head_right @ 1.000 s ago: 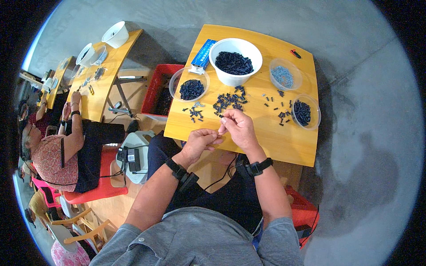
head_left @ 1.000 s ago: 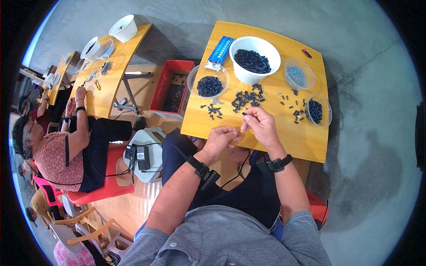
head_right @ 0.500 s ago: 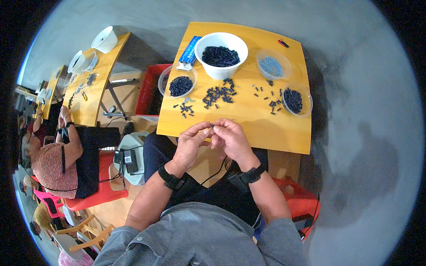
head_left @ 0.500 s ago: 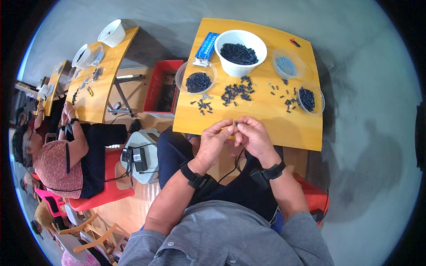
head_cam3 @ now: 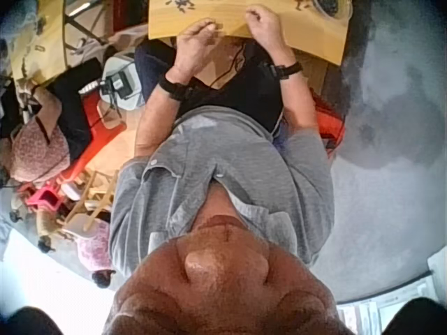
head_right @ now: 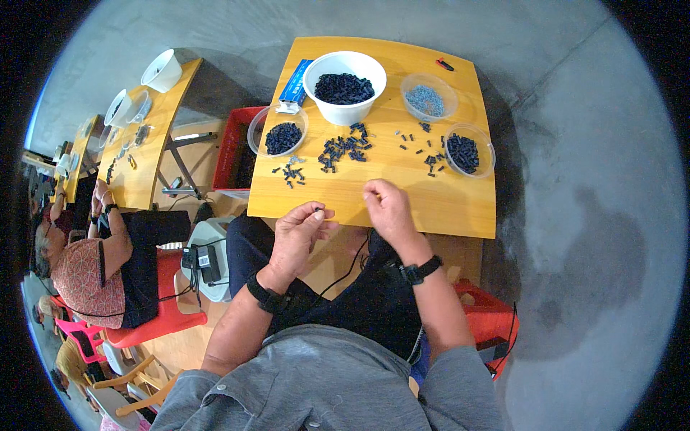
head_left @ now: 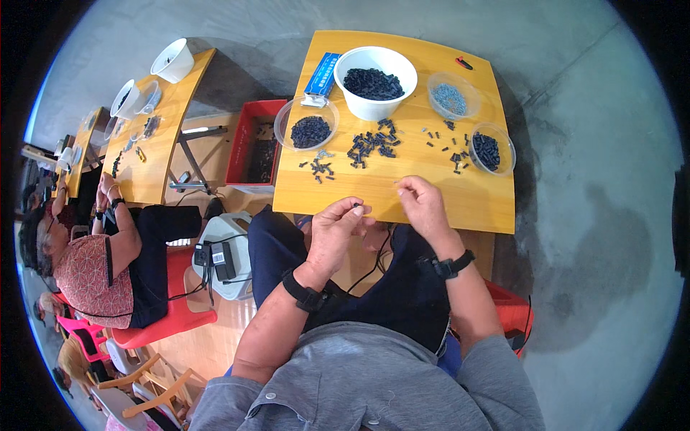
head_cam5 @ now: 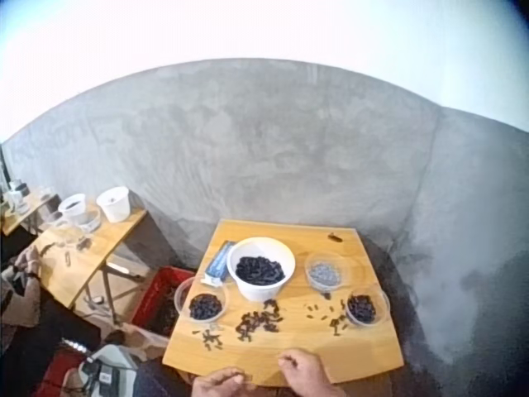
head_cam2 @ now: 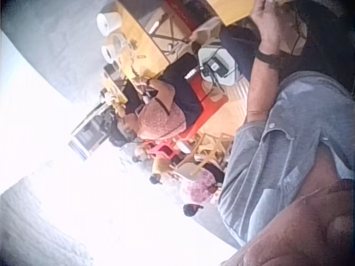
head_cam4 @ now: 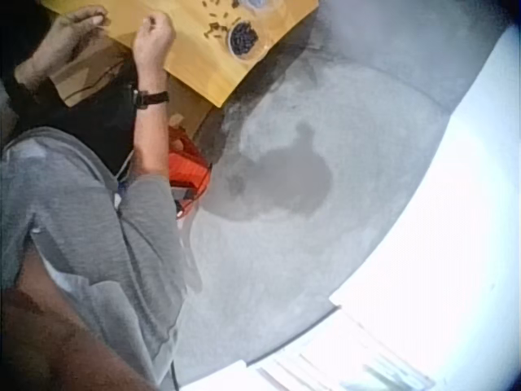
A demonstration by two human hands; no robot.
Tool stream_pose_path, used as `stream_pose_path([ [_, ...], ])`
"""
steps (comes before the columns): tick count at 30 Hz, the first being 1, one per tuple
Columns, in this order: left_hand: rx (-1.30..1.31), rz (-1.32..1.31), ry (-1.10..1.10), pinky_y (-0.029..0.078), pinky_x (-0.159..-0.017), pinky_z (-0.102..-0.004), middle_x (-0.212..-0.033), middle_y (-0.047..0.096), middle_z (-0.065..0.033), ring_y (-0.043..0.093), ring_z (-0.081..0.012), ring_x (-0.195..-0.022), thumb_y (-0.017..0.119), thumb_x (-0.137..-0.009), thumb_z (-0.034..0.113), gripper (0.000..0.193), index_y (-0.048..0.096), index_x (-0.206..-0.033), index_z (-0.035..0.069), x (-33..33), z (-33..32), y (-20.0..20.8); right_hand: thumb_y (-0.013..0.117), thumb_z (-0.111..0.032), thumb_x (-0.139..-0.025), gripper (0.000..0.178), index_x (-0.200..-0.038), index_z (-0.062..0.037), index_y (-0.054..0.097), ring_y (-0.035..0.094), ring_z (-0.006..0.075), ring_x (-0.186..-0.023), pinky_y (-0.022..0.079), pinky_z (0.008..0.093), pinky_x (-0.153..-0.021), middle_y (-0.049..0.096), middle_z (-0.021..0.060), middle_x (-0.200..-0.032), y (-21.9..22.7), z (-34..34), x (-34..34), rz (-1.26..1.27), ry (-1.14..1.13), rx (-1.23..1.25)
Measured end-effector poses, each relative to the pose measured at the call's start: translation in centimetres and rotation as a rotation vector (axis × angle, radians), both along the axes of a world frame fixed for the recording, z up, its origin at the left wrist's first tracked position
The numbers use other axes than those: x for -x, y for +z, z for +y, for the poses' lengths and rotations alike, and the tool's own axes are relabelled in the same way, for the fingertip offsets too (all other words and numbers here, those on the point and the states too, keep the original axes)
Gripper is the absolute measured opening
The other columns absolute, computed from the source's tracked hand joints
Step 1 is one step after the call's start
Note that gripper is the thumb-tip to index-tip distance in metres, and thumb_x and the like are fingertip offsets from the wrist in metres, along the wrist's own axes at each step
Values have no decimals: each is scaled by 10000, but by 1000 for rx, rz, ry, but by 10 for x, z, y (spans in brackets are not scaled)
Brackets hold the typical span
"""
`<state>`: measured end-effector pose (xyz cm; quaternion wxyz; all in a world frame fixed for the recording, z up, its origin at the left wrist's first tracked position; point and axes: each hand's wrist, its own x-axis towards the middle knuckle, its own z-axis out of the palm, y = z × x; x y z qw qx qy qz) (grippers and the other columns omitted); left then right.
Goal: Assembling small blue plastic components at a wooden table in a workshop.
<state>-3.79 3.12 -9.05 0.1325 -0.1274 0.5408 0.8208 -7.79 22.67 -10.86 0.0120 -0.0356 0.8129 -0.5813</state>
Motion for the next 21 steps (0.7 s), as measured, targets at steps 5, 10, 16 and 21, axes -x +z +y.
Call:
stream_pose_path([
  [5,-47,-65,-89,489,-633,-234,-894,651,-89,617,-133,-707,565,-899,52,214,580,-1101,-17,-5,-8,-5,602,-38,-778,154,-925,7,606,599,351,-829,476,402,-735,621,179,-844,-10,23,18,202,23,-411],
  [10,6,-106,-102,495,-620,-235,-831,643,-60,605,-120,-667,565,-900,59,131,572,-1013,-7,-5,-7,-1,591,-95,-802,167,-950,-23,620,596,345,-834,474,406,-742,620,170,-879,-11,14,27,92,75,-457],
  [16,-77,-160,-149,496,-606,-215,-831,650,-41,619,-101,-665,574,-903,85,58,598,-943,51,-6,-11,-12,556,-136,-834,141,-902,-27,613,591,356,-857,466,437,-750,610,172,-894,-6,4,38,102,161,-680],
  [21,-106,-131,-141,507,-601,-222,-832,659,-43,628,-110,-663,581,-901,91,68,611,-950,53,-4,-6,0,530,-123,-844,136,-884,-20,609,592,375,-860,465,455,-750,612,180,-878,-15,-1,36,161,76,-763],
])
